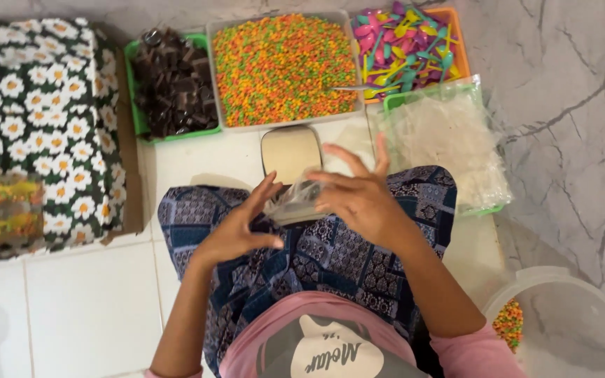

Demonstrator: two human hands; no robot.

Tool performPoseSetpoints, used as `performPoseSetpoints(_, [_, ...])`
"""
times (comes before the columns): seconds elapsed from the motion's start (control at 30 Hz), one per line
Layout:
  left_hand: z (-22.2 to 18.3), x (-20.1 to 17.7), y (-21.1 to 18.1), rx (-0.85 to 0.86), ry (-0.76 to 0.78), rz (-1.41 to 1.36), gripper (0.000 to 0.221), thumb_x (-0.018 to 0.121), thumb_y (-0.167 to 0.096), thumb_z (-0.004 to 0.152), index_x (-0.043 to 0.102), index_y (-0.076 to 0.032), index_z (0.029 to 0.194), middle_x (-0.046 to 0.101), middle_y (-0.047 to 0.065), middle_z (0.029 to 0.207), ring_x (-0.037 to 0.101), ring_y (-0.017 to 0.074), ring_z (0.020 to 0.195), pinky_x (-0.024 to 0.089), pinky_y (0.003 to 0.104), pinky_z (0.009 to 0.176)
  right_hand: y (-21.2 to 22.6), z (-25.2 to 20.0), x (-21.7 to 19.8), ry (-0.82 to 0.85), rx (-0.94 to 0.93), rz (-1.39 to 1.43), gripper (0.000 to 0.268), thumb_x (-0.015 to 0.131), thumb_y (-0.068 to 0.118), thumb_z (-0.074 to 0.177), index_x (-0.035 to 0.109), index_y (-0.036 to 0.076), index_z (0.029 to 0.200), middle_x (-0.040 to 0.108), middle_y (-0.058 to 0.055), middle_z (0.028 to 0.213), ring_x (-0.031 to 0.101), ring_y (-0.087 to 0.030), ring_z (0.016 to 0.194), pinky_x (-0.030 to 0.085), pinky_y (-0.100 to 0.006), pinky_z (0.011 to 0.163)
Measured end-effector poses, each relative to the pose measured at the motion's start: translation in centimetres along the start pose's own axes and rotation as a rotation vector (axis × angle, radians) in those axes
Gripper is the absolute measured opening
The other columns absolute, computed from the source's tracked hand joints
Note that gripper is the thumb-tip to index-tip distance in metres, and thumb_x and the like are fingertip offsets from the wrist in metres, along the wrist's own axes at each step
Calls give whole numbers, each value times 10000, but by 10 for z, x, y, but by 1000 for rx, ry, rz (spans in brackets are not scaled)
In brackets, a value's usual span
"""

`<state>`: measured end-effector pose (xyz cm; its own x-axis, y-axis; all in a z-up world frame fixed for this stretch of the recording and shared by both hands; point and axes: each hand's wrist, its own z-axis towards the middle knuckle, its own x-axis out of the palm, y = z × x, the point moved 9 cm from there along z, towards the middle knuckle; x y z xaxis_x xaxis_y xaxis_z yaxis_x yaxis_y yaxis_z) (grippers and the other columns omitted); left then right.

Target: The person is manually filling small plastic bags with colorful candies using a spoon, weighing each bag on a digital scale, and then placing the filled bags into a larger storage box.

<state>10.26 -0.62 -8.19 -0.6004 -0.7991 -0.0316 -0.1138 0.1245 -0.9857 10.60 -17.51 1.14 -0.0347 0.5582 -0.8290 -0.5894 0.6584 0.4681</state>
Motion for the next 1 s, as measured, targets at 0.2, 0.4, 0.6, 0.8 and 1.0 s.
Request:
performPoseSetpoints(0.2, [43,25,24,16,220,-125,1083,938,-128,678,336,-46,1575,517,290,1473,424,435,1380,290,629,1151,-1,-4,51,167,-32,98,50,719,210,899,745,251,910,698,66,1330,329,-250,1511,-137,-685,1180])
performPoseSetpoints(0.4, [86,27,44,-106,120,-98,738,924,-89,724,619,-65,1396,652,216,1233,602,316,1154,481,521,1023,-54,-15,48,156,-7,139,90,745,234,886,707,172,833,732,11,1225,414,-285,1466,-49,-774,1156])
performPoseSetpoints(0.6, [138,44,53,-94,170,-115,772,892,-255,776,555,-55,1442,580,177,1203,506,314,1184,399,506,1034,-128,-16,50,55,89,245,36,724,262,937,733,228,934,753,51,1208,549,-225,1366,53,-639,1217])
performPoseSetpoints(0.8, [199,21,103,-131,-211,-83,751,934,-234,742,583,-112,1395,597,83,1096,574,210,1094,434,354,1001,-334,-42,58,-319,734,591,220,792,109,869,791,160,1083,790,-58,1028,735,-215,917,576,-389,860])
performPoseSetpoints(1.0, [229,15,102,-157,-357,-28,688,936,-180,712,607,-97,1311,707,155,1204,623,292,1217,419,415,1087,-489,-47,131,-431,857,343,323,837,165,858,768,241,1164,778,-8,1036,730,-189,831,596,-345,743])
